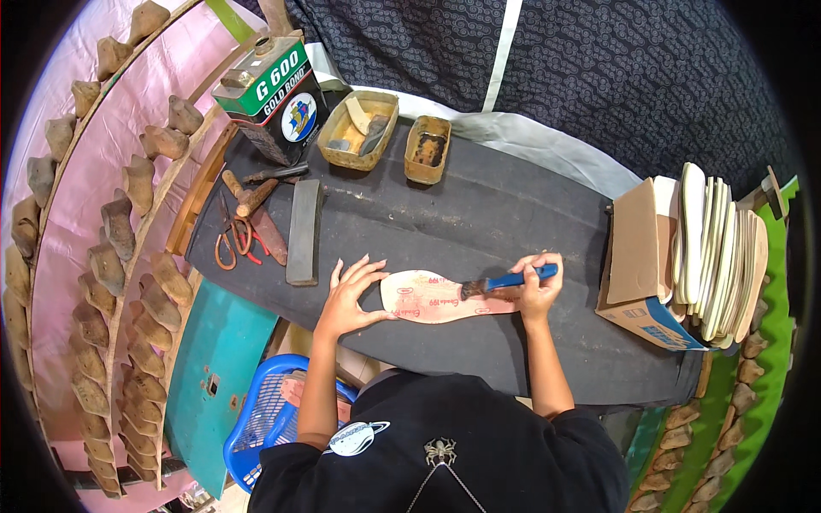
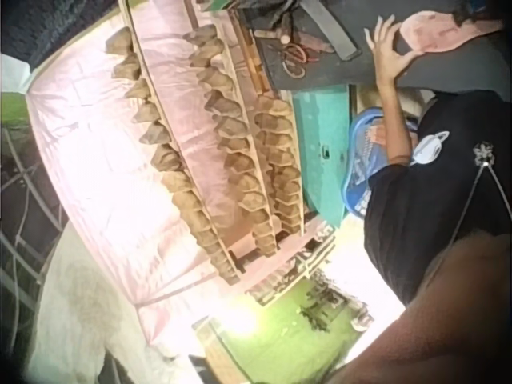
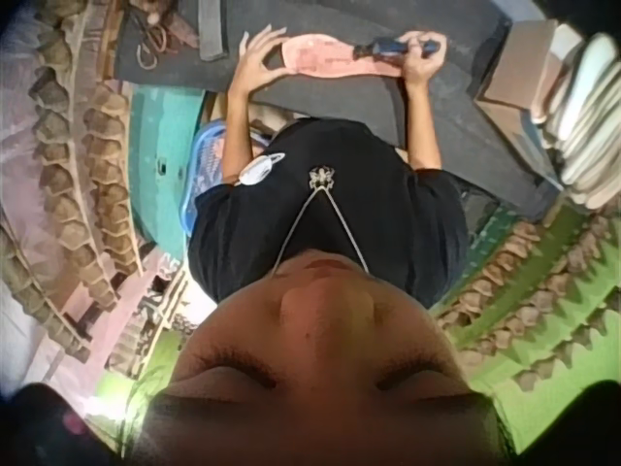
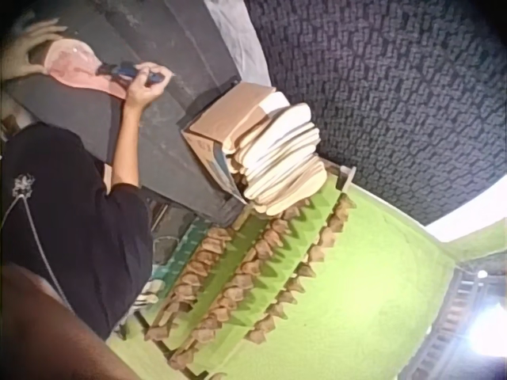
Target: Apply adhesive to the surface of shoe insoles using a brush.
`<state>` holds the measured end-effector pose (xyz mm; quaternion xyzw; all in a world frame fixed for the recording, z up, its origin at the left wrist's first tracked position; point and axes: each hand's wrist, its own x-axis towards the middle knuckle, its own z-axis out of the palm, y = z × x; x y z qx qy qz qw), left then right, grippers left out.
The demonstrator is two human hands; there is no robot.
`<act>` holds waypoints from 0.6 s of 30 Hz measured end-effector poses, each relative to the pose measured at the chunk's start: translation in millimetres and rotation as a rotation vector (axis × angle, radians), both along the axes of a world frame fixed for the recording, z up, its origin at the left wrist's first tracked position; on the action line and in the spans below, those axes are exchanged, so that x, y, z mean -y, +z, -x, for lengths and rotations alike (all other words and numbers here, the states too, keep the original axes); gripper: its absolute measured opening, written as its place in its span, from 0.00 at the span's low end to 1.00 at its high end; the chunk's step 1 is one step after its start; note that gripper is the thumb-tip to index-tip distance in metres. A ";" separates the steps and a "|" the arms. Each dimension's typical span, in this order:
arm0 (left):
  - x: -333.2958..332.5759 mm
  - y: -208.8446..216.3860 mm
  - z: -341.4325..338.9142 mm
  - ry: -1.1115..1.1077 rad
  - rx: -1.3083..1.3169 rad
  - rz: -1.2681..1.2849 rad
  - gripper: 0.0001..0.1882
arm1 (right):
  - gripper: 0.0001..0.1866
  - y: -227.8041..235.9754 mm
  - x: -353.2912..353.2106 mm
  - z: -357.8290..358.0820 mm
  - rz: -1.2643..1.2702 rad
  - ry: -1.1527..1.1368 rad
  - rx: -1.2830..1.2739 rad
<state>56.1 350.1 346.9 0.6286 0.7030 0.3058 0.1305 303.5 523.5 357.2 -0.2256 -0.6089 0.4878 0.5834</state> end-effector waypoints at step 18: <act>-2.0 1.4 -1.6 -0.002 0.008 -0.018 0.34 | 0.05 12.7 -2.8 -33.3 0.069 0.009 0.175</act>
